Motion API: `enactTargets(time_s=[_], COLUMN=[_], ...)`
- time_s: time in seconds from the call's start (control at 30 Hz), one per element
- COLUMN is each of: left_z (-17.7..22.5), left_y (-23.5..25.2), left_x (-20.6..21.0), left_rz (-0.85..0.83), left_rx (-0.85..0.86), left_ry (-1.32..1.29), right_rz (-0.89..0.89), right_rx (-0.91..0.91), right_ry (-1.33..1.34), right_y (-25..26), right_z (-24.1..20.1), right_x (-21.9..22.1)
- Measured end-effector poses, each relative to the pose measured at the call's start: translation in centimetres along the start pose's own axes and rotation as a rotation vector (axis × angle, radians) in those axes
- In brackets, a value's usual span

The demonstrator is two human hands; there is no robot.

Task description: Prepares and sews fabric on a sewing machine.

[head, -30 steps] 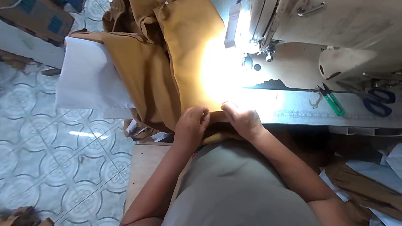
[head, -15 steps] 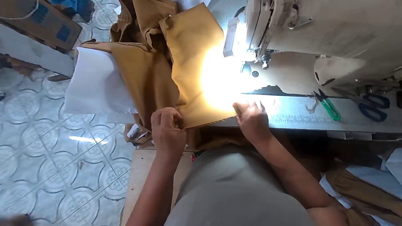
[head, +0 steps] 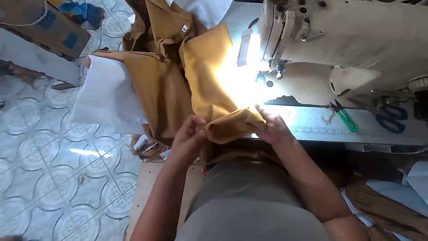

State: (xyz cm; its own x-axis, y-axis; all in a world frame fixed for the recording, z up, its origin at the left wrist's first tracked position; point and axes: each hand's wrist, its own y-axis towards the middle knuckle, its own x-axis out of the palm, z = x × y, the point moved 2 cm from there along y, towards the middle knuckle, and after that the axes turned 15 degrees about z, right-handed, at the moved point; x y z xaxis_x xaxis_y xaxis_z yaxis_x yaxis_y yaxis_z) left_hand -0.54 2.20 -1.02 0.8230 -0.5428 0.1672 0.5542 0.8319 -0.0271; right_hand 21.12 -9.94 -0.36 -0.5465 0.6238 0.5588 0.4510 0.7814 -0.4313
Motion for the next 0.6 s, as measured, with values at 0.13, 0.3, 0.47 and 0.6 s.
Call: enactTargets(time_s=[0.13,0.3,0.47,0.6], left_z=[-0.6,-1.1,-0.8,-0.2], left_y=[0.1,0.2,0.0,-0.2], left_x=[0.3,0.5,0.6,1.2], left_rz=[-0.239,-0.072,-0.022,-0.051], left_rx=[-0.149,-0.191,-0.213,-0.212], left_ry=[-0.496,-0.437,-0.487,-0.528], right_rz=[-0.057,-0.101,-0.262,-0.112], right_rx=[-0.037,-0.132,-0.367,-0.508], right_ry=[-0.072,-0.120,-0.509,-0.769], right_y=[0.8,0.0,-1.4,-1.9], right_z=[1.1,0.8,0.5,1.2], right_x=[-0.9,-1.3,-2.1,-1.1])
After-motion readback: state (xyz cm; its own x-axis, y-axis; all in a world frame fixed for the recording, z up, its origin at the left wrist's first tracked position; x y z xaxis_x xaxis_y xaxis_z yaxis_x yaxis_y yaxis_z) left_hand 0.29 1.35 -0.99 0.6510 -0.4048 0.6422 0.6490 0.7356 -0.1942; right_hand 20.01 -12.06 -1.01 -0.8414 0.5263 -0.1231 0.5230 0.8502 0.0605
